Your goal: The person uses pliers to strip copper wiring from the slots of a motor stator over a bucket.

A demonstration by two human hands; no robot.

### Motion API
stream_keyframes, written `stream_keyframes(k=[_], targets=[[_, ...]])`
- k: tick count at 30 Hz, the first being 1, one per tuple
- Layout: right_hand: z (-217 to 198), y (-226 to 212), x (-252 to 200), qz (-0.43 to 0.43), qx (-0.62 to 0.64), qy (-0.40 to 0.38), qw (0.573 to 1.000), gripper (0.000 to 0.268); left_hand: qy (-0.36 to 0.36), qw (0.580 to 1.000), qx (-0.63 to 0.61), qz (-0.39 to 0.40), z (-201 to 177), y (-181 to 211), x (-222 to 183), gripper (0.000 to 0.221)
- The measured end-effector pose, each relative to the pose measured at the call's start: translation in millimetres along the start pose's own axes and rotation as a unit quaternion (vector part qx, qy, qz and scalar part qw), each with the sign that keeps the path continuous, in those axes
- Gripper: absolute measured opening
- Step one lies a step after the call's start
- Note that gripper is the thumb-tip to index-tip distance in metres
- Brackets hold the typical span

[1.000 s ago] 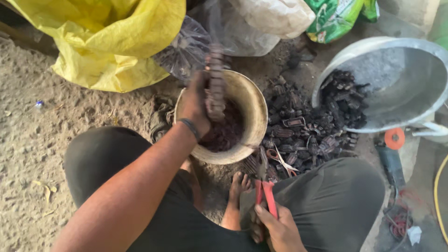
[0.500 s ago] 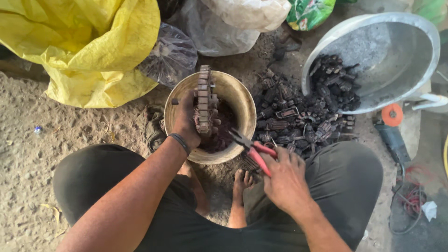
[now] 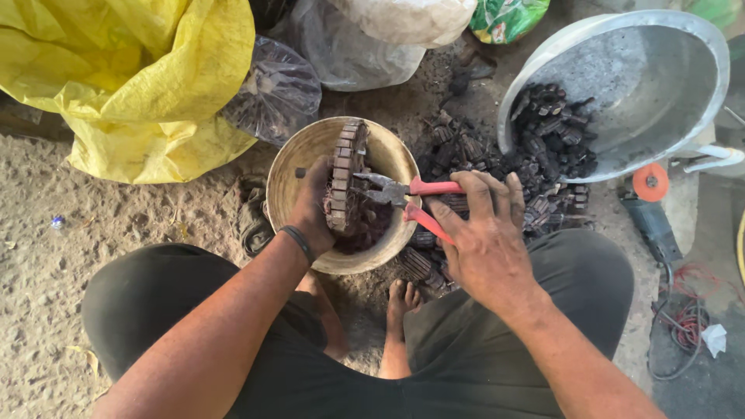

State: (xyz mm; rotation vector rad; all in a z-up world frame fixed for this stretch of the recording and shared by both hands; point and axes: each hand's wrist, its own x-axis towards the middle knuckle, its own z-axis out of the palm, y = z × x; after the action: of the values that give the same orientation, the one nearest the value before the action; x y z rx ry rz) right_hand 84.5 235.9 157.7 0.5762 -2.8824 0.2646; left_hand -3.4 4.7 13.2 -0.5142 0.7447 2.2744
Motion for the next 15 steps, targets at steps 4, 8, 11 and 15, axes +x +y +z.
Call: stream_keyframes(k=[4,8,11,15], targets=[[2.4,11.4,0.7,-0.026,0.008,0.002,1.0,0.042,0.016,1.0,0.014,-0.004,-3.0,1.1,2.3,0.053],[23.1,13.0,-3.2,0.001,0.112,-0.027,0.993,0.02,0.08,0.997,0.007,-0.006,-2.3,0.8,5.1,0.05],[31.8,-3.7,-22.9,0.101,0.25,-0.067,0.961,0.023,0.078,0.995,-0.009,0.059,2.7,7.8,11.7,0.042],[37.5,-24.0,-57.2,0.181,0.348,-0.088,0.916,0.025,0.161,0.979,0.034,0.117,-8.0,27.0,15.1,0.041]])
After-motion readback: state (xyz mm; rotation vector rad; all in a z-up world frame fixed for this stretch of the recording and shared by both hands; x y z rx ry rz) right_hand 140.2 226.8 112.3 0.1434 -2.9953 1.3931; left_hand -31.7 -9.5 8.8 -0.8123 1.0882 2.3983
